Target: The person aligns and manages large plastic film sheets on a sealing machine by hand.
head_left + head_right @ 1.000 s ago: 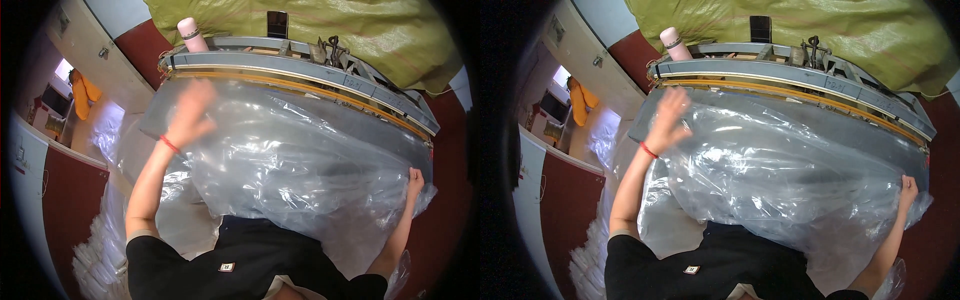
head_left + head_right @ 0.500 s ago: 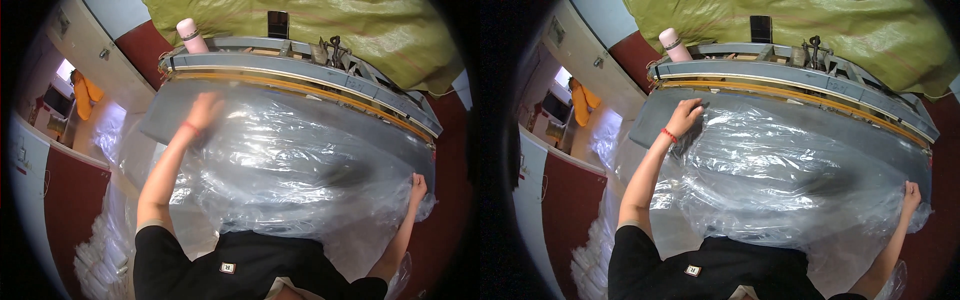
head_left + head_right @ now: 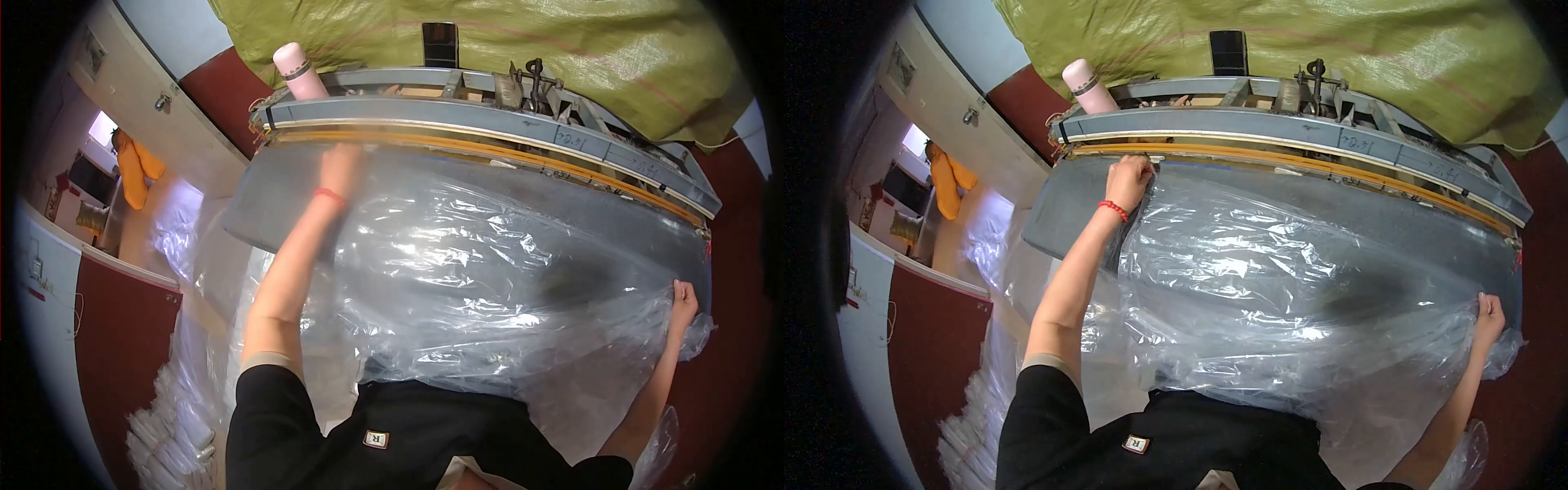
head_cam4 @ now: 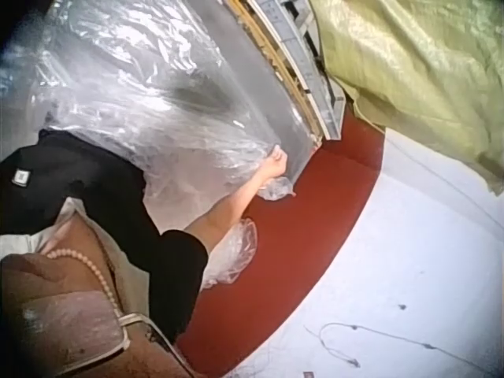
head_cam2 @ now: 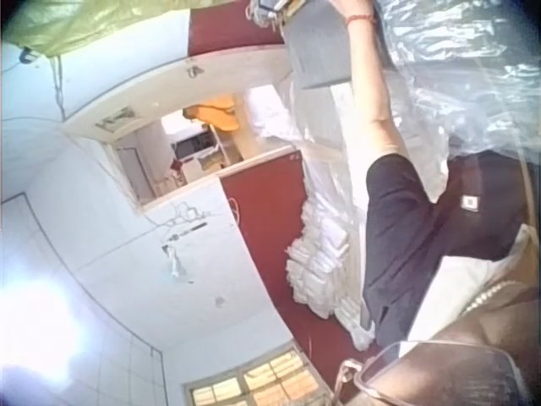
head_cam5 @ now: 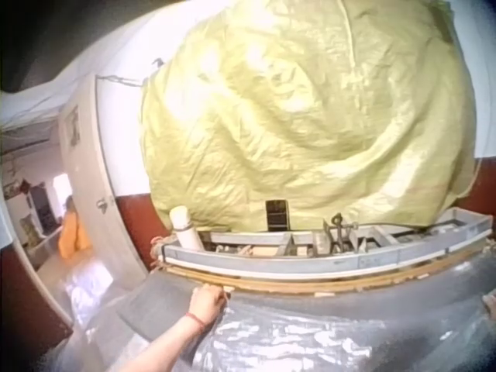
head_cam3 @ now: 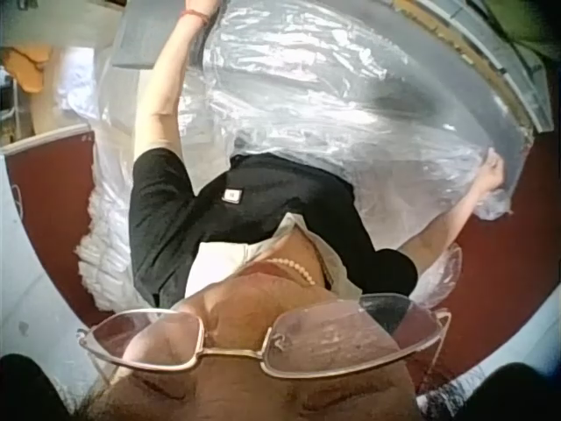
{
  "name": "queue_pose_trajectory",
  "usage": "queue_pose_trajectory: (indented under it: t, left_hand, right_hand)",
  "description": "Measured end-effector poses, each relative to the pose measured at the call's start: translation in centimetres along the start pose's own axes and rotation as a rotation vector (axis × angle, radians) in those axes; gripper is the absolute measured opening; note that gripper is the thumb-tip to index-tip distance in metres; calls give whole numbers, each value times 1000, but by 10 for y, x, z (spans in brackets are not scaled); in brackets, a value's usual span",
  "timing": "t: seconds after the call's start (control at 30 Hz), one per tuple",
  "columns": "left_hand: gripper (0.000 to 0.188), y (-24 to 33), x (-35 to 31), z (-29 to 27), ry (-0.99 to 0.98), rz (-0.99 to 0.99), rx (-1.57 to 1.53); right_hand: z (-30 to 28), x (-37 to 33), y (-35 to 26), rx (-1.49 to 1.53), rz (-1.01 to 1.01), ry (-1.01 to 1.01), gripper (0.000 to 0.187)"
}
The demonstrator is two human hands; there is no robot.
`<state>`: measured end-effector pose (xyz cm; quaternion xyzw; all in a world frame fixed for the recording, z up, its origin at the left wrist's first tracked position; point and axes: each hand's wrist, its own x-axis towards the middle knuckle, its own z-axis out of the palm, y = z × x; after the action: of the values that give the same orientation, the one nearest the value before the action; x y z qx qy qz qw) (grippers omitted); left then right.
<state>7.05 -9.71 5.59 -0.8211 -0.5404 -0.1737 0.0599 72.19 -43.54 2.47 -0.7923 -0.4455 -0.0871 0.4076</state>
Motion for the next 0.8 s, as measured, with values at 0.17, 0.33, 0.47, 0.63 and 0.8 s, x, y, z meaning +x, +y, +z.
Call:
queue_pose_trajectory:
  t: [0.17, 0.33, 0.47, 0.63, 0.8]
  left_hand:
    - [7, 11, -5, 10, 157, -157, -18]
    - [9, 4, -6, 18, 214, -126, -16]
    - [12, -8, -3, 30, 482, -330, -691]
    - [13, -42, 14, 47, 652, -485, -673]
    - [16, -69, 34, 61, 673, -607, -843]
  right_hand:
    - [2, 0, 8, 52, 22, 12, 23]
    - [3, 7, 17, 195, 28, 48, 23]
    - [17, 27, 19, 382, 252, 38, 17]
    - [95, 78, 8, 471, 191, 184, 15]
    - [151, 111, -23, 620, 162, 186, 13]
